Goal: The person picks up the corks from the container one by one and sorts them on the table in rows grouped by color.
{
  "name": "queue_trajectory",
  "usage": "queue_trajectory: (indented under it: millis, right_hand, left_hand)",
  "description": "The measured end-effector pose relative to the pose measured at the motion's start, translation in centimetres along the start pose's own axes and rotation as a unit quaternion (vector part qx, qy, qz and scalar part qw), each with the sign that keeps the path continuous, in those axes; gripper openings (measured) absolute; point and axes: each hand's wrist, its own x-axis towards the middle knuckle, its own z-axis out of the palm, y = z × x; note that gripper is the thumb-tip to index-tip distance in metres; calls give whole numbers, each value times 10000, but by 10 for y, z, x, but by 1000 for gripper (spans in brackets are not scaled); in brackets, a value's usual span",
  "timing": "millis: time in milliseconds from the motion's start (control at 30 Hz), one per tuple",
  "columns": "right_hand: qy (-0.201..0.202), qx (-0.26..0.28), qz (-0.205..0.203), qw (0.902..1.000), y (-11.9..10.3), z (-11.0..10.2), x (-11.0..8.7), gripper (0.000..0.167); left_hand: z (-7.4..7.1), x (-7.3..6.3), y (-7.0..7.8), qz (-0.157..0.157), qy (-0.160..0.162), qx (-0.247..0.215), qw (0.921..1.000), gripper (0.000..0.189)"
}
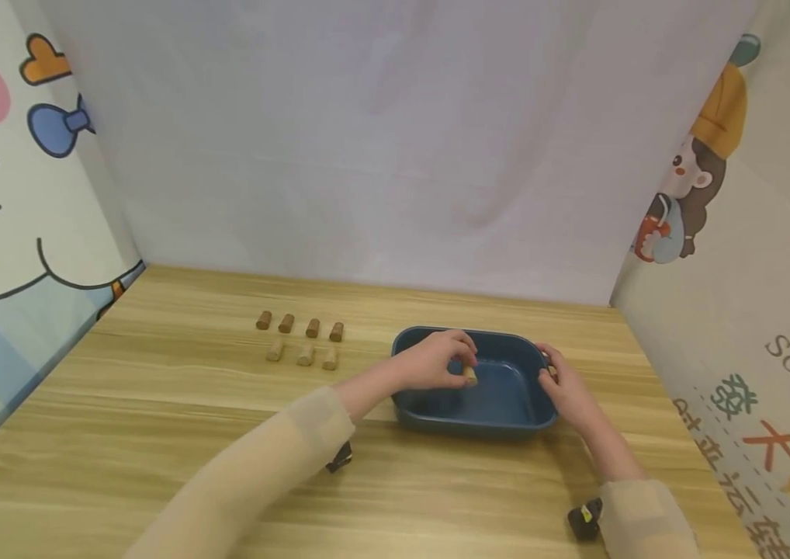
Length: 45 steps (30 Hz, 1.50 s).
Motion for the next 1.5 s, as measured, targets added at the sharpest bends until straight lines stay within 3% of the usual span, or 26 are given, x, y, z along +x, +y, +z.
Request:
queue_trajectory:
  millis: [500, 900, 1233, 1500]
  right_hand:
    - [74, -139, -9, 9999, -1, 1, -1, 49]
    - [66, -129, -9, 9999, -1, -1, -1, 48]
    - [102, -130, -25, 9999, -2, 0, -1, 49]
    - [77, -51, -35, 10000, -1, 1, -1, 49]
  left_hand:
    - [-25, -33, 1, 653, 568, -350, 9956, 19]
    - [-47, -53, 6, 555, 815, -510, 9938, 18]
    - [-67, -69, 0, 730, 1158, -581, 9889, 13]
    - [-82, -88, -10, 663, 1266, -872, 9859, 11]
